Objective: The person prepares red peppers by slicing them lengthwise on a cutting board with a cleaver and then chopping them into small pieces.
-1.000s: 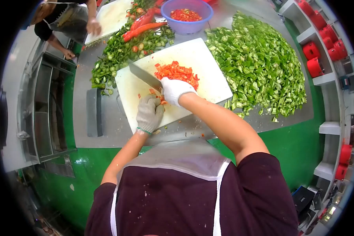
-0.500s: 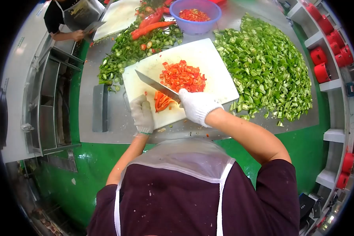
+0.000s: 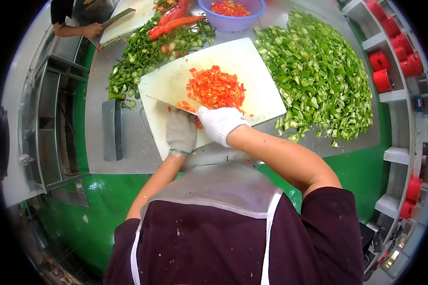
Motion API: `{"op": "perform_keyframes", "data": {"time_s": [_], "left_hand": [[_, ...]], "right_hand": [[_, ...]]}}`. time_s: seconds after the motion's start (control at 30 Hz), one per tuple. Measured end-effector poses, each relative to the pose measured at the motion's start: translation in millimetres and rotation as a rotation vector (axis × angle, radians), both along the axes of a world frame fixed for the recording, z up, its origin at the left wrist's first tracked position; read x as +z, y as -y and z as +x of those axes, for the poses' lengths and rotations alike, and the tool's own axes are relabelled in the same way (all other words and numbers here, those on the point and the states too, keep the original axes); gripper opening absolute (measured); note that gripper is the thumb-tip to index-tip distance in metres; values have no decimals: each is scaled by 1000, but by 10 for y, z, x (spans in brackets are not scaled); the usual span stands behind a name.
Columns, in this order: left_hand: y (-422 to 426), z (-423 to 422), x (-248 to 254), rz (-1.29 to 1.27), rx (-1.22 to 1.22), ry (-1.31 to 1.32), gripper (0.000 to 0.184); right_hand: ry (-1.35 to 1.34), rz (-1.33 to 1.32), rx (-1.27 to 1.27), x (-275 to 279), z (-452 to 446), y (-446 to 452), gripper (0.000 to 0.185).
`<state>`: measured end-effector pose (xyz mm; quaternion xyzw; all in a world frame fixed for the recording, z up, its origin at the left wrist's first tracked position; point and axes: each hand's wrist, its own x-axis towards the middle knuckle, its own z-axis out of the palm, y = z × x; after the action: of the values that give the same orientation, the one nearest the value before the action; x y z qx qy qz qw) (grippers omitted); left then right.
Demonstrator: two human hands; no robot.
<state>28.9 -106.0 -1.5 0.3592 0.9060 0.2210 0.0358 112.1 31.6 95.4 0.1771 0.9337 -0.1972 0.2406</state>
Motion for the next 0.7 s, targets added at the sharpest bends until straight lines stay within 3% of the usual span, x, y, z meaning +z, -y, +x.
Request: {"op": "perform_keyframes", "data": {"time_s": [0.03,0.13,0.23,0.33,0.47,0.63,0.7], "left_hand": [[6,-12,17,-27,10,24,23],[119,-37,-73,277,56,69,20],[222,60,-71,413,167,92,18],[175,76,-130,279,105,21,17],[107,84,-110,55,26,-102,14],[165,37,-94,182,-5,-44,13],[224,65,-89,393,59,-39,12]], "right_hand": [[-20,-16,1,67,-20,-16,20],[-68,32,-25,139,72,-71,20],[-55,-4,12,283,227,-64,19],[36,-10,66,396,270,-19,19],[-22,2,34,62,7,95,18],[-89,-59,-46,49,-16,6,19],[-51,-58,-45,226,98,16,20]]}}
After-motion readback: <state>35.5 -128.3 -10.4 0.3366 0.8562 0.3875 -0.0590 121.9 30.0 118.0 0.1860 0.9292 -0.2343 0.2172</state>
